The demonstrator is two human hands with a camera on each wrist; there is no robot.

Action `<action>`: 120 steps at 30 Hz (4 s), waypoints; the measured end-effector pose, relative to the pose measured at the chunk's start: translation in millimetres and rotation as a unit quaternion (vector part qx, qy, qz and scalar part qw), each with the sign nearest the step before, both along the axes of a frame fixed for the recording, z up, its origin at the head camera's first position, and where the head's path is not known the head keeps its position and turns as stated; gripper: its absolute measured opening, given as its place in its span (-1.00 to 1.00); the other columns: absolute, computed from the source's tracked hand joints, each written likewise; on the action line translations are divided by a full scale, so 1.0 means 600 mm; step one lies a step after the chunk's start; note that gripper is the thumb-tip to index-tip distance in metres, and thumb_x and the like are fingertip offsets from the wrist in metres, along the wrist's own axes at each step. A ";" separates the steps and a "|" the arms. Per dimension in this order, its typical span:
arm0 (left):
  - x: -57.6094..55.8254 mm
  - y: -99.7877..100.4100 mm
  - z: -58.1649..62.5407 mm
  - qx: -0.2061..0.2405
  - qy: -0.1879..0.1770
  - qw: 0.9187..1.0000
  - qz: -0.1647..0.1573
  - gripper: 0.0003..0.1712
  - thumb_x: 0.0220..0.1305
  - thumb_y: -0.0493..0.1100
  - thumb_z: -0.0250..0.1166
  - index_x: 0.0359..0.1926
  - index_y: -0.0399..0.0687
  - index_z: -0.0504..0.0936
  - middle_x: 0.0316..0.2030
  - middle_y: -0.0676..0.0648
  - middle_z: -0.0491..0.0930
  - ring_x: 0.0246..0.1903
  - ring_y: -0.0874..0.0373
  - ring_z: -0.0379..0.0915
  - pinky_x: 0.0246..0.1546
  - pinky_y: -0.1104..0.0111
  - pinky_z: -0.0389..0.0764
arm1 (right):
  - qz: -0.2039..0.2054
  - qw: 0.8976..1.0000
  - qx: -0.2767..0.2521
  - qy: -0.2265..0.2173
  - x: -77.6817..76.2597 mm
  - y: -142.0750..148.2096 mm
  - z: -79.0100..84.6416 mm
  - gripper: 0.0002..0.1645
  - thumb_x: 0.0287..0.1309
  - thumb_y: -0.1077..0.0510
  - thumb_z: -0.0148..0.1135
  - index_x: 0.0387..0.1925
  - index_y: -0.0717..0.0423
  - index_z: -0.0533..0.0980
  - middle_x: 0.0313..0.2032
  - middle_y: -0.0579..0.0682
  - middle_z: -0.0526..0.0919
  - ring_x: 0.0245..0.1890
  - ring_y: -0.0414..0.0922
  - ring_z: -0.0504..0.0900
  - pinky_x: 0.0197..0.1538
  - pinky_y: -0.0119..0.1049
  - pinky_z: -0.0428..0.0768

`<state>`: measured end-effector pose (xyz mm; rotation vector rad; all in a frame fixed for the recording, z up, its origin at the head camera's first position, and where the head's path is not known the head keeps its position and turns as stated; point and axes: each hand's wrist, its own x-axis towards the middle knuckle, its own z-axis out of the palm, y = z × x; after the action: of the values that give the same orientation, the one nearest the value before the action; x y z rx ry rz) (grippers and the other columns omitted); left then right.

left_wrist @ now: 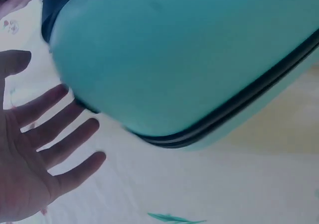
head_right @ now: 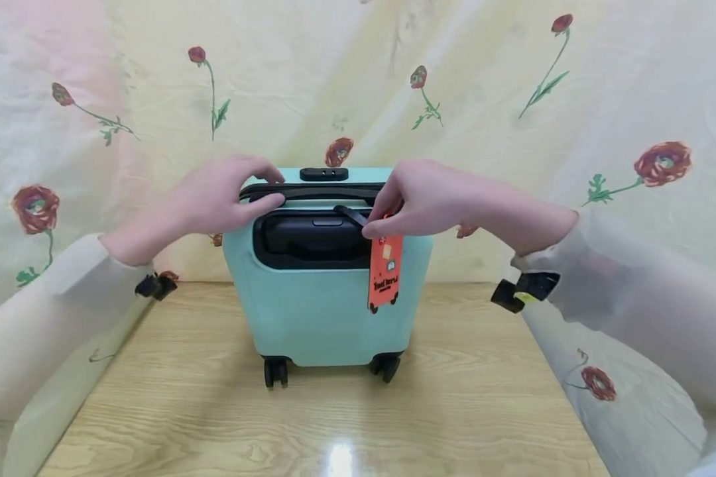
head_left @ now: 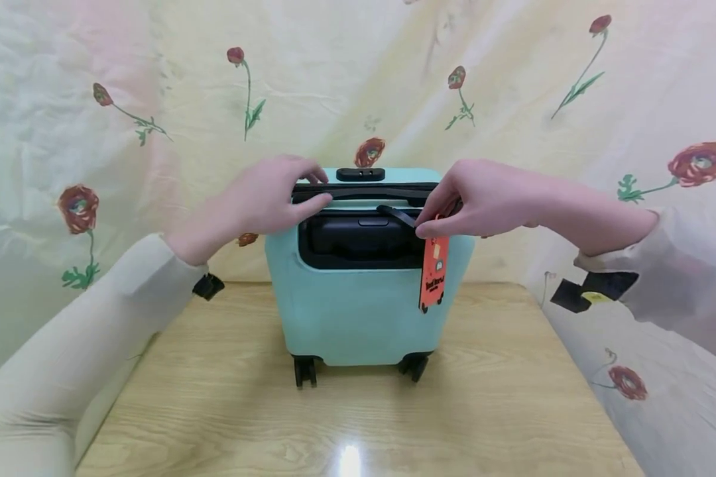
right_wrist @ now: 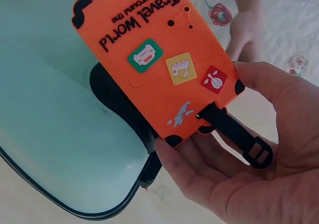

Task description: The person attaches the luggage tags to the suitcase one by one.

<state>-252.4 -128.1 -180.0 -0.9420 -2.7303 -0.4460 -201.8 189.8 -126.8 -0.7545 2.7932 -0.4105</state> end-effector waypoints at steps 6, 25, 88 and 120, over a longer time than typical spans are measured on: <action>-0.030 0.042 0.047 -0.043 -0.028 0.998 -0.030 -0.61 0.61 -0.05 0.16 0.22 -0.15 0.69 0.16 -0.20 0.73 0.20 -0.09 0.63 0.37 0.01 0.56 | -0.032 0.998 0.017 -0.046 -0.017 -0.006 0.014 -0.69 0.37 -0.17 0.43 -0.03 -0.14 0.83 -0.21 -0.10 0.82 -0.20 -0.10 0.58 -0.38 -0.14 0.64; -0.129 0.111 0.086 -0.164 -0.150 0.967 -0.128 -0.64 0.56 -0.22 0.21 0.26 0.00 0.75 -0.05 -0.18 0.78 -0.24 0.11 0.61 0.04 0.28 0.63 | -0.041 0.991 0.084 -0.094 -0.069 -0.070 0.042 -0.58 0.47 -0.18 0.29 -0.03 0.02 0.81 -0.21 -0.04 0.85 -0.14 -0.08 0.77 0.14 -0.10 0.69; -0.084 0.142 0.087 -0.044 -0.116 0.990 -0.069 -0.79 0.59 -0.27 0.15 0.05 -0.28 0.65 0.02 -0.24 0.81 -0.11 -0.02 0.82 0.19 0.22 0.67 | 0.082 0.938 -0.035 0.336 -0.056 -0.063 -0.079 -0.43 0.19 -0.07 0.59 -0.60 0.06 0.38 -0.49 -0.03 0.39 -0.52 -0.09 0.39 -0.42 -0.29 0.27; -0.029 0.152 0.010 0.238 -0.094 0.967 0.008 -0.80 0.44 -0.26 0.38 0.01 -0.23 0.76 -0.07 -0.18 0.78 -0.09 0.06 0.72 0.11 0.29 0.71 | 0.054 0.954 -0.148 0.255 -0.056 -0.031 -0.070 -0.86 0.31 0.26 0.41 -0.14 0.19 0.63 -0.30 0.04 0.84 -0.31 -0.11 0.80 -0.19 -0.43 0.65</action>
<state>-269.6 -37.1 -174.1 -0.7759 -2.5914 -1.1770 -235.6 171.3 -169.1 -1.2295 3.1751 -0.7150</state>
